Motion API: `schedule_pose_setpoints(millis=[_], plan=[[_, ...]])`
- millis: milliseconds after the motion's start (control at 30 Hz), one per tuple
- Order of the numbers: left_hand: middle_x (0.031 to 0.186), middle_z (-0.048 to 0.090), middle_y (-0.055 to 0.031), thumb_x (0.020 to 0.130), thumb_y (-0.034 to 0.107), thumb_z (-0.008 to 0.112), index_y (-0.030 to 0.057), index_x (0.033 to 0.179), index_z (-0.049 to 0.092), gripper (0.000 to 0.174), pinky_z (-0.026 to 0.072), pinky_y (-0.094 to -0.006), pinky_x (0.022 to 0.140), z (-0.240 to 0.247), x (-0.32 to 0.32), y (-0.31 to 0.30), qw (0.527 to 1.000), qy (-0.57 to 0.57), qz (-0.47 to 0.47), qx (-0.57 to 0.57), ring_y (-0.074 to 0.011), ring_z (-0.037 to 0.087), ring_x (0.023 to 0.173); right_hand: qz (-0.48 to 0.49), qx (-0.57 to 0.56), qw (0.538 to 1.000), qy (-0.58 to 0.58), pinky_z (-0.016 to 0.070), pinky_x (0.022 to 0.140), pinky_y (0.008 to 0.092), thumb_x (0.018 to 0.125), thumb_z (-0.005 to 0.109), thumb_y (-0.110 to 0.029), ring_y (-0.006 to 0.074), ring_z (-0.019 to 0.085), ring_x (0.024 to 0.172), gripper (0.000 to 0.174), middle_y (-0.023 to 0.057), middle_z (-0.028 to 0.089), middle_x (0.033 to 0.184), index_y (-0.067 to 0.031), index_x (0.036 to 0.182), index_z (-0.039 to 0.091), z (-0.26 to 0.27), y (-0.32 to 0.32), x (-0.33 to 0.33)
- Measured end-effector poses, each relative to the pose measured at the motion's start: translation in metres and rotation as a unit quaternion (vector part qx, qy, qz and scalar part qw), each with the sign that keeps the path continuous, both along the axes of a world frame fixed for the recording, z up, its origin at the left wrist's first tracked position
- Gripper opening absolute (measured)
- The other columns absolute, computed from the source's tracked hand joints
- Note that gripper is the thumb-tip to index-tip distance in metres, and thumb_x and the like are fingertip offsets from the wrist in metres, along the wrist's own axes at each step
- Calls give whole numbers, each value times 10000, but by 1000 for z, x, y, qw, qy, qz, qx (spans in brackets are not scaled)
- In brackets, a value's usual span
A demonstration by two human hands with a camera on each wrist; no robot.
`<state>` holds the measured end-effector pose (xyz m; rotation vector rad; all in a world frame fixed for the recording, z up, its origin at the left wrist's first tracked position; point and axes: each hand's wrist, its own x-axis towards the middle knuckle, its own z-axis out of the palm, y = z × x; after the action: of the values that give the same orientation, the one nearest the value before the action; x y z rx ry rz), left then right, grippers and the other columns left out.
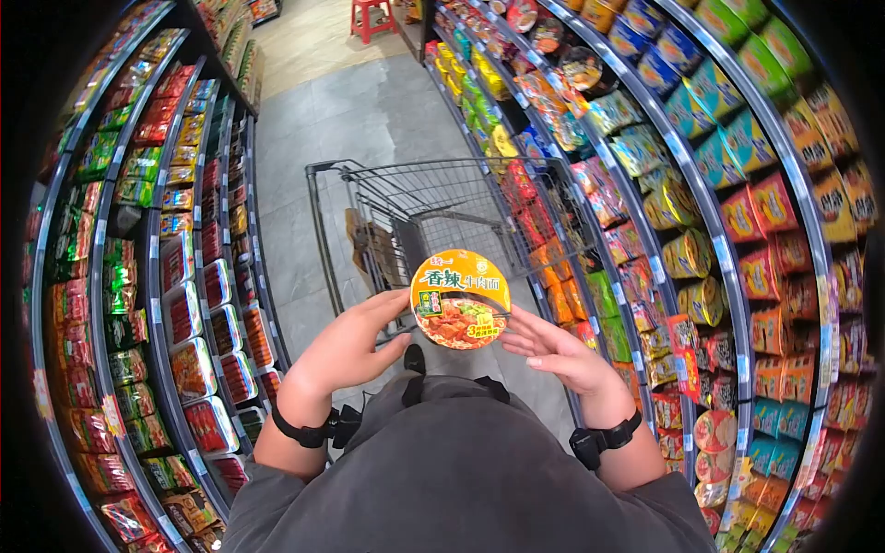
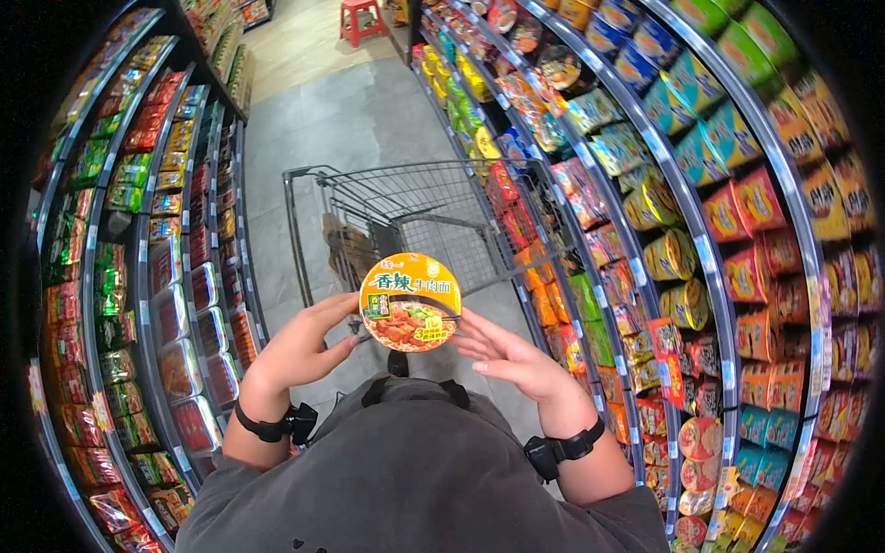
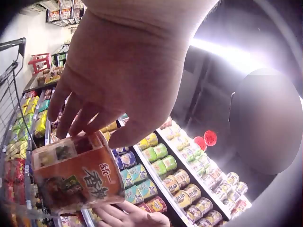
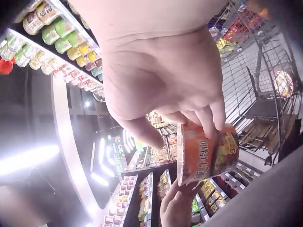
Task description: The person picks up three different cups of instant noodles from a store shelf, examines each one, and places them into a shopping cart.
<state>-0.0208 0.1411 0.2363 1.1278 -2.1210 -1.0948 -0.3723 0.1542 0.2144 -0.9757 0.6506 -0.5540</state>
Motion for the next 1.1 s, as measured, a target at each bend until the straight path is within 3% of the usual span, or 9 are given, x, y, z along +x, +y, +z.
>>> schedule_pose_setpoints(millis=[233, 333, 400, 500, 733, 867, 967, 1100], plan=[[1405, 589, -253, 914, 81, 659, -40, 1431, 510, 551, 444, -432, 1104, -25, 55, -23, 997, 30, 41, 50, -393, 575, 1300, 35, -5, 999, 40, 248, 1246, 442, 972, 643, -186, 304, 312, 1535, 850, 156, 258, 1682, -3, 1641, 152, -12, -42, 57], [1404, 601, -242, 916, 80, 657, -36, 1453, 496, 572, 435, -423, 1116, -39, 63, -36, 993, 57, 56, 88, -370, 571, 1323, 4, 37, 997, 61, 285, 1240, 463, 934, 645, -121, 317, 390, 1493, 816, 173, 323, 1655, 24, 1618, 225, -14, -52, 65], [1365, 627, -253, 915, 90, 657, -31, 1468, 481, 593, 468, -416, 1083, -53, 64, -42, 992, 65, 79, 79, -390, 599, 1286, 6, 62, 996, 60, 283, 1229, 423, 970, 647, -182, 301, 373, 1506, 793, 167, 372, 1628, 20, 1617, 237, -16, -58, 66], [1370, 626, -256, 921, 93, 647, -29, 1479, 470, 598, 473, -407, 1078, -67, 57, -61, 985, 98, 80, 118, -387, 603, 1287, -12, 85, 995, 58, 306, 1216, 425, 969, 650, -177, 302, 399, 1491, 766, 165, 405, 1609, 30, 1604, 274, -27, -68, 59], [1378, 635, -230, 930, 135, 647, -28, 1526, 397, 666, 476, -401, 1077, -87, 34, -106, 973, 58, 88, 206, -369, 603, 1296, -45, 126, 989, 63, 370, 1187, 424, 965, 642, -155, 310, 476, 1433, 686, 161, 464, 1565, 45, 1558, 362, -50, -120, 43], [1370, 633, -248, 943, 176, 648, -36, 1520, 395, 665, 466, -405, 1090, -122, 11, -133, 963, 61, 87, 248, -367, 600, 1299, -41, 159, 984, 68, 374, 1184, 416, 972, 627, -152, 302, 466, 1442, 670, 158, 465, 1563, 42, 1557, 364, -84, -157, 25], [1364, 633, -256, 947, 188, 644, -42, 1499, 417, 639, 462, -405, 1095, -178, -9, -149, 951, 63, 104, 285, -371, 599, 1298, -40, 238, 967, 81, 380, 1180, 411, 972, 595, -123, 297, 451, 1454, 635, 154, 465, 1562, 44, 1545, 377, -125, -185, 14], [1238, 680, -282, 925, 203, 651, -59, 1375, 535, 533, 497, -443, 1036, -242, -39, -171, 917, 34, 137, 372, -405, 646, 1198, -17, 307, 943, 130, 404, 1156, 394, 956, 541, -83, 284, 457, 1450, 586, 137, 491, 1534, 26, 1518, 416, -198, -209, 3]])
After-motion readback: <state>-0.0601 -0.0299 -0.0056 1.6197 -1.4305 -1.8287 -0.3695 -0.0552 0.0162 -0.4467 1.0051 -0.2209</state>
